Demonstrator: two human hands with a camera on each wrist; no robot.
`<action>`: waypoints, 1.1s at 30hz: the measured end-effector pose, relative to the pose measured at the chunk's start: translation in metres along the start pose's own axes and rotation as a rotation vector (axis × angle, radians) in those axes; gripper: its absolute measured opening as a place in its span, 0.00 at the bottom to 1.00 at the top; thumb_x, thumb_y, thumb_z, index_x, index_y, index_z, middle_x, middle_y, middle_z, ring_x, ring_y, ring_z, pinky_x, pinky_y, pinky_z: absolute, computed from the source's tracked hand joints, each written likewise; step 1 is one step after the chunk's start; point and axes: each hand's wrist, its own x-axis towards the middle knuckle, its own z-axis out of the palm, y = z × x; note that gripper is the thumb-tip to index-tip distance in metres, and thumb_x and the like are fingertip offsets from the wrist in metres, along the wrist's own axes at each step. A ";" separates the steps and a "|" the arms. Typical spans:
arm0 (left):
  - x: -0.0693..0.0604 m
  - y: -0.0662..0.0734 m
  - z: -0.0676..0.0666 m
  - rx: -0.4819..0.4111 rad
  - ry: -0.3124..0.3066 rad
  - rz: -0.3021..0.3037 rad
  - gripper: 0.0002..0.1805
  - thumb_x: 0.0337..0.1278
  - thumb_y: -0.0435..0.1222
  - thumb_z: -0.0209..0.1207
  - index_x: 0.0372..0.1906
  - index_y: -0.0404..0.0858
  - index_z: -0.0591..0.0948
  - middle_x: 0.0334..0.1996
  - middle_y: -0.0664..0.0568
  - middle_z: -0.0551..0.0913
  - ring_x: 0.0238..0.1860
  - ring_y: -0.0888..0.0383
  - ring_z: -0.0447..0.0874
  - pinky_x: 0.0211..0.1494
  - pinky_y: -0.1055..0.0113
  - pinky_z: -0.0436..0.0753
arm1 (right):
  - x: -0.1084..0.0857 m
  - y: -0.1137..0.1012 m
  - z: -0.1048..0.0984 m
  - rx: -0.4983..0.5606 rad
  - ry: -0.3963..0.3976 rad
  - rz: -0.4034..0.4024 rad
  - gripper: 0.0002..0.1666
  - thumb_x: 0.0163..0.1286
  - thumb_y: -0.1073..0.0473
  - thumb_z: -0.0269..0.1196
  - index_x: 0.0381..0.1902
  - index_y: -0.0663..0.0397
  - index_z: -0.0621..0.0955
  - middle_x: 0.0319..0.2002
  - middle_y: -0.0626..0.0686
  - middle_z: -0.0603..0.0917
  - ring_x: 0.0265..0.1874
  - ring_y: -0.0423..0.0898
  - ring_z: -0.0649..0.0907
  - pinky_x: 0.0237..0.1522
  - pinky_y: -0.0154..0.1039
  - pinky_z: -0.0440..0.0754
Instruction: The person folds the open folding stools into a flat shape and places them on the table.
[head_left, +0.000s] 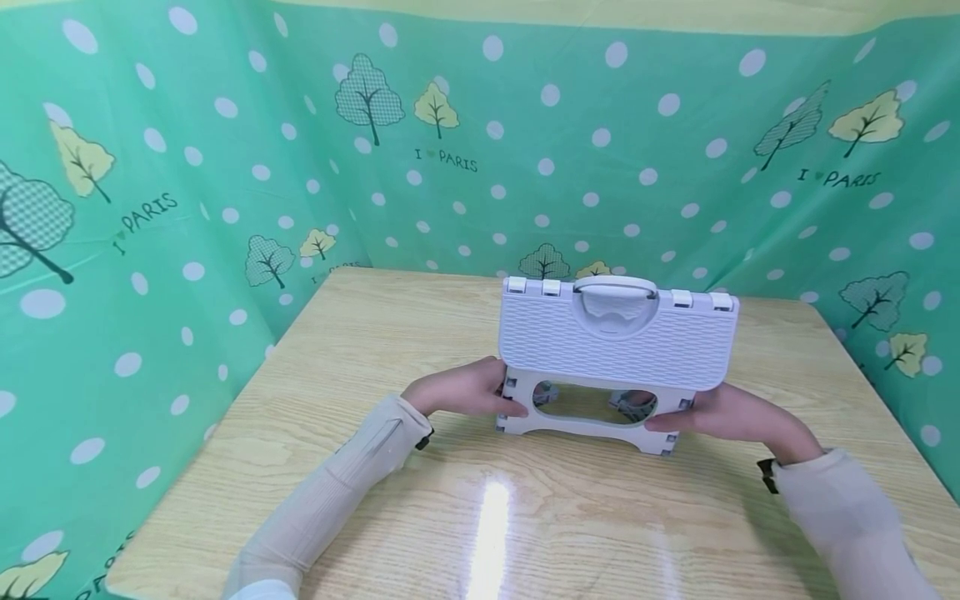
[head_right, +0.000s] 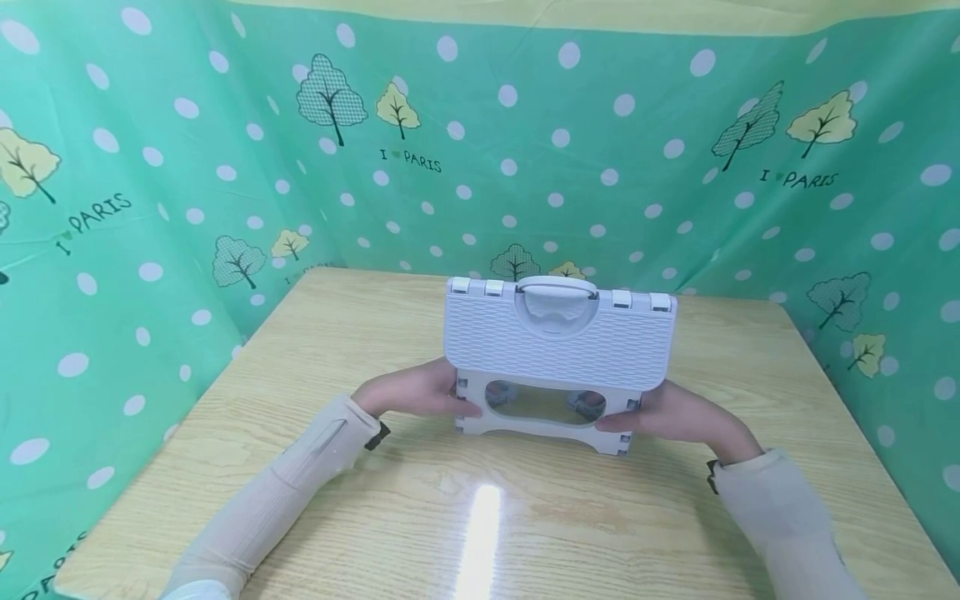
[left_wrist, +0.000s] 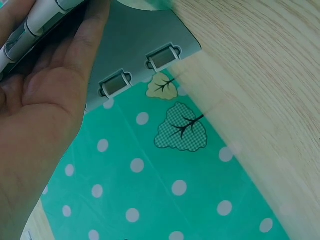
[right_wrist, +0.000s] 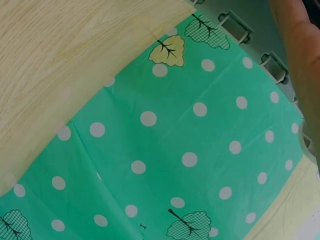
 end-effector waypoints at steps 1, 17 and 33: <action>0.000 0.000 0.000 0.000 0.000 -0.001 0.36 0.62 0.34 0.66 0.72 0.42 0.64 0.48 0.51 0.84 0.41 0.63 0.84 0.43 0.68 0.84 | 0.000 0.000 0.000 0.000 0.001 0.001 0.54 0.54 0.64 0.77 0.72 0.50 0.59 0.58 0.38 0.71 0.54 0.33 0.73 0.54 0.26 0.71; -0.001 0.000 0.000 -0.015 -0.004 -0.009 0.33 0.62 0.34 0.65 0.71 0.40 0.66 0.48 0.50 0.84 0.41 0.63 0.85 0.44 0.68 0.84 | 0.001 -0.001 0.000 0.004 -0.006 0.006 0.48 0.55 0.65 0.76 0.69 0.52 0.62 0.54 0.39 0.76 0.51 0.35 0.76 0.52 0.29 0.74; -0.001 0.000 0.000 -0.018 -0.010 -0.010 0.32 0.62 0.34 0.65 0.70 0.39 0.67 0.44 0.52 0.84 0.38 0.63 0.85 0.41 0.67 0.85 | 0.001 -0.001 0.001 0.023 -0.011 0.024 0.48 0.56 0.65 0.76 0.68 0.53 0.62 0.54 0.44 0.77 0.50 0.40 0.78 0.50 0.31 0.76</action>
